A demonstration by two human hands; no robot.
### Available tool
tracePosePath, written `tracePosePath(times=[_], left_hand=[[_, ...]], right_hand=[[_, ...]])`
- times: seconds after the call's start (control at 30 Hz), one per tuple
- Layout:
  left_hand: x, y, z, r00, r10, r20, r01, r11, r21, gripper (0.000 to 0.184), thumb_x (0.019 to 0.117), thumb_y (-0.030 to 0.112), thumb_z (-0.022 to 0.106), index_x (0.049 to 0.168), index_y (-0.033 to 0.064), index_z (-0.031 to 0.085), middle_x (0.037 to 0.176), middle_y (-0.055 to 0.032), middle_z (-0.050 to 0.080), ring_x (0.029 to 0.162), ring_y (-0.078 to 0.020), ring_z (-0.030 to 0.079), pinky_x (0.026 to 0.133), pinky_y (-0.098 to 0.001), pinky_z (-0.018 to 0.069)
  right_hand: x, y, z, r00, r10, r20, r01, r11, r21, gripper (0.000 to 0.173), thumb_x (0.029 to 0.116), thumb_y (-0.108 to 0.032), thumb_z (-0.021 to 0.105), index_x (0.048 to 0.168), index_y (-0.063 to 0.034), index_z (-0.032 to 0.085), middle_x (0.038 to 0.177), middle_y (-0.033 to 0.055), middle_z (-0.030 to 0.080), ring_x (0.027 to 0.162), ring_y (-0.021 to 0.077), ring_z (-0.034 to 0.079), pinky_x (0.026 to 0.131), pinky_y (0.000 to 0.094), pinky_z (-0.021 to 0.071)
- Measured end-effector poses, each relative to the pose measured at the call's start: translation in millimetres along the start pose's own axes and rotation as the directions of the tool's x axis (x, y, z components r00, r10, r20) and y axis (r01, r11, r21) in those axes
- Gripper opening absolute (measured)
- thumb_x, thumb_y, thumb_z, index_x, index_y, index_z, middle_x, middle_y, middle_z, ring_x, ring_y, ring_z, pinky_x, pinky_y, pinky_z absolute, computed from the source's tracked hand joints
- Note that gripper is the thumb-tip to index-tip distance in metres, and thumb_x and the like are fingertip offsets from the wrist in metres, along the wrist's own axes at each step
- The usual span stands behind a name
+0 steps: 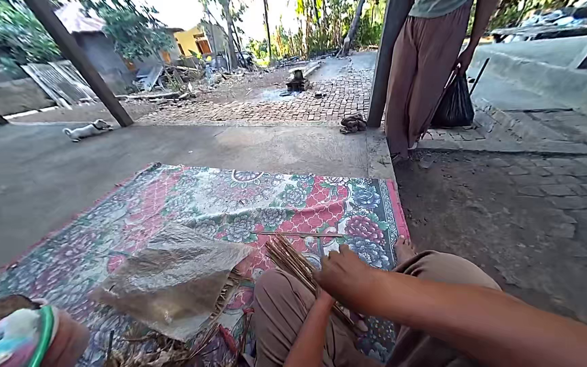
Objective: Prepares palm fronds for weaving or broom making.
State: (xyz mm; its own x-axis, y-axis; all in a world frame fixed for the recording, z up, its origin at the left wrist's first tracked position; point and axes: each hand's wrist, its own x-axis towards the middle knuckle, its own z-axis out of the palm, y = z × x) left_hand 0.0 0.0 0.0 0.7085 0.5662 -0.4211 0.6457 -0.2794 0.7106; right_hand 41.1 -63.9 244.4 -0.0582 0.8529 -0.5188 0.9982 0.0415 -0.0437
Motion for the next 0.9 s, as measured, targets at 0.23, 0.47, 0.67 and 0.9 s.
tracePosePath(times=[0.23, 0.47, 0.67, 0.9], left_hand=[[107, -51, 40, 0.973, -0.138, -0.186, 0.174, 0.966, 0.193, 0.060, 0.0925, 0.041, 0.069, 0.133, -0.0029, 0.061, 0.137, -0.0263, 0.059, 0.129, -0.0398, 0.057, 0.106, -0.0564, 0.0454], [96, -31, 32, 0.989, -0.143, -0.024, 0.145, 0.964, 0.224, 0.037, 0.0984, 0.021, 0.060, 0.130, 0.0032, 0.063, 0.130, -0.0233, 0.064, 0.123, -0.0394, 0.061, 0.102, -0.0600, 0.0487], [102, -28, 42, 0.988, -0.153, 0.014, 0.143, 0.948, 0.283, 0.032, 0.1000, 0.021, 0.057, 0.125, 0.0034, 0.065, 0.132, -0.0224, 0.062, 0.125, -0.0385, 0.060, 0.101, -0.0602, 0.0483], [120, -48, 46, 0.990, -0.143, 0.003, 0.138, 0.960, 0.243, 0.032, 0.0954, 0.016, 0.061, 0.125, 0.0046, 0.065, 0.129, -0.0205, 0.065, 0.123, -0.0375, 0.061, 0.100, -0.0593, 0.0493]], right_hand=[[21, 14, -26, 0.979, -0.143, -0.143, 0.162, 0.978, 0.134, 0.041, 0.1013, -0.014, 0.060, 0.141, -0.0069, 0.058, 0.123, 0.0255, 0.064, 0.114, 0.0469, 0.062, 0.088, 0.0682, 0.0472], [-27, 42, -63, 0.941, -0.109, -0.320, 0.186, 0.957, 0.222, 0.041, 0.1014, -0.018, 0.065, 0.142, -0.0130, 0.061, 0.120, 0.0160, 0.069, 0.109, 0.0340, 0.067, 0.094, 0.0582, 0.0511], [-36, 97, -50, 0.936, -0.067, -0.346, 0.164, 0.952, 0.258, 0.039, 0.0992, -0.021, 0.070, 0.137, -0.0114, 0.064, 0.101, 0.0105, 0.072, 0.084, 0.0235, 0.068, 0.082, 0.0470, 0.0557], [-14, 104, -29, 0.977, -0.106, -0.185, 0.166, 0.924, 0.345, 0.047, 0.1048, -0.023, 0.060, 0.148, -0.0077, 0.052, 0.119, 0.0199, 0.069, 0.099, 0.0342, 0.068, 0.094, 0.0539, 0.0512]])
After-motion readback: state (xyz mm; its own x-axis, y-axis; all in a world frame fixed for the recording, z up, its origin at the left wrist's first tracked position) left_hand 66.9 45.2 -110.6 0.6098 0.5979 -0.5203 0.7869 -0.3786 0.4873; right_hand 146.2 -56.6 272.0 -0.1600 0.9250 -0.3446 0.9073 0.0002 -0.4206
